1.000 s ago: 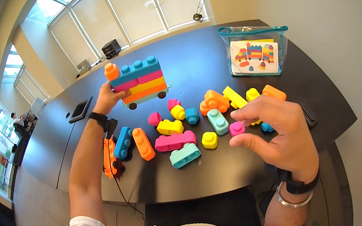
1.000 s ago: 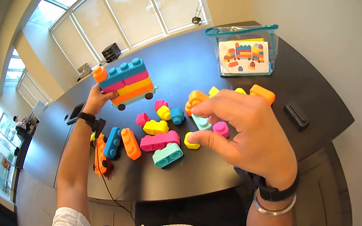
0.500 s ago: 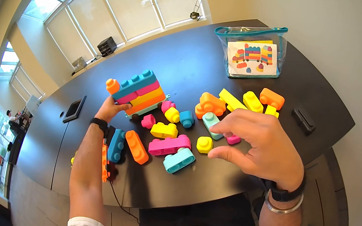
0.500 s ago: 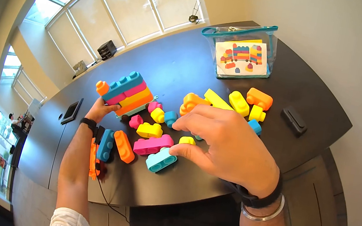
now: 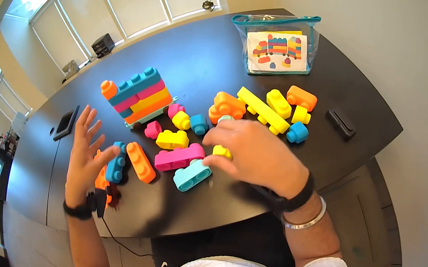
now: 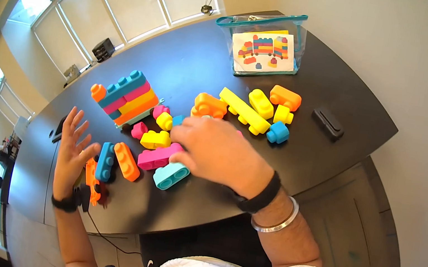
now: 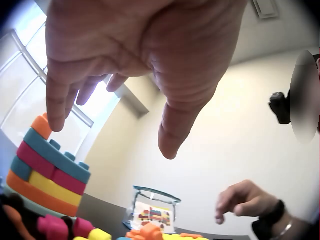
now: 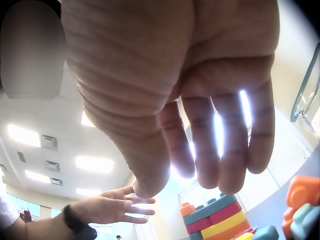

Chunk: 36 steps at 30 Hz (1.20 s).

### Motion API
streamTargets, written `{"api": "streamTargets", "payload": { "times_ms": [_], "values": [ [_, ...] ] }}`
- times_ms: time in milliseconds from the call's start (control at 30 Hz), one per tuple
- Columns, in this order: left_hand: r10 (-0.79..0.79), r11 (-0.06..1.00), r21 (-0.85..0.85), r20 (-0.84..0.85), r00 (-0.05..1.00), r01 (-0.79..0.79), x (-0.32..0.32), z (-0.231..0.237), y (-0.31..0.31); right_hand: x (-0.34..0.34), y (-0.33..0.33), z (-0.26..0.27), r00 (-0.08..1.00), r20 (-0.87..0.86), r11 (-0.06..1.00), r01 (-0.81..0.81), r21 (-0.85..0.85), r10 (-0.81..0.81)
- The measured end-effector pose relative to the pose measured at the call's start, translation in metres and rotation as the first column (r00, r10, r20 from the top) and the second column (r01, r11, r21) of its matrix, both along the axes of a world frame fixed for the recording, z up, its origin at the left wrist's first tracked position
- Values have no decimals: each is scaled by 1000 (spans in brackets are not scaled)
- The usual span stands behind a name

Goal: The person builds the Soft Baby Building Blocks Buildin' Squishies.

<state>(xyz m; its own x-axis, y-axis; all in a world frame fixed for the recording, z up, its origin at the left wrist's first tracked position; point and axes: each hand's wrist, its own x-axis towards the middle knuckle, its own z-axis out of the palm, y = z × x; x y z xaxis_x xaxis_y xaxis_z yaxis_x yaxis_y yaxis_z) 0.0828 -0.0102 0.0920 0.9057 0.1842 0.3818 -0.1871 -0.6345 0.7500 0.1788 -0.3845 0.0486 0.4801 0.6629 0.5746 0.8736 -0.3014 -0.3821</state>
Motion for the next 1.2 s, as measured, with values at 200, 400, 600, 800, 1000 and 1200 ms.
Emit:
{"api": "streamTargets", "payload": {
  "times_ms": [200, 400, 600, 800, 1000, 1200],
  "values": [
    [-75, 997, -2, 51, 996, 75, -77, -7, -6, 12, -27, 22, 965, 81, 913, 207, 351, -250],
    [-8, 996, -83, 161, 987, 22, -107, -31, 16, 38, -63, 14, 871, -82, 576, 389, 719, -485],
    [89, 996, -16, 148, 985, -87, -101, -31, 36, 57, -67, -7, 878, -120, 621, 417, 663, -463],
    [514, 774, 396, 64, 856, -494, -108, -46, 110, 38, -31, -9, 948, -203, 702, 317, 638, -243],
    [358, 864, 441, -196, 913, -244, -104, -80, 123, 15, -11, -7, 956, -193, 730, 294, 617, -222],
    [311, 884, 448, -358, 880, -130, -72, -94, 91, 12, 0, -3, 985, -71, 834, 169, 525, -156]
  ]
}}
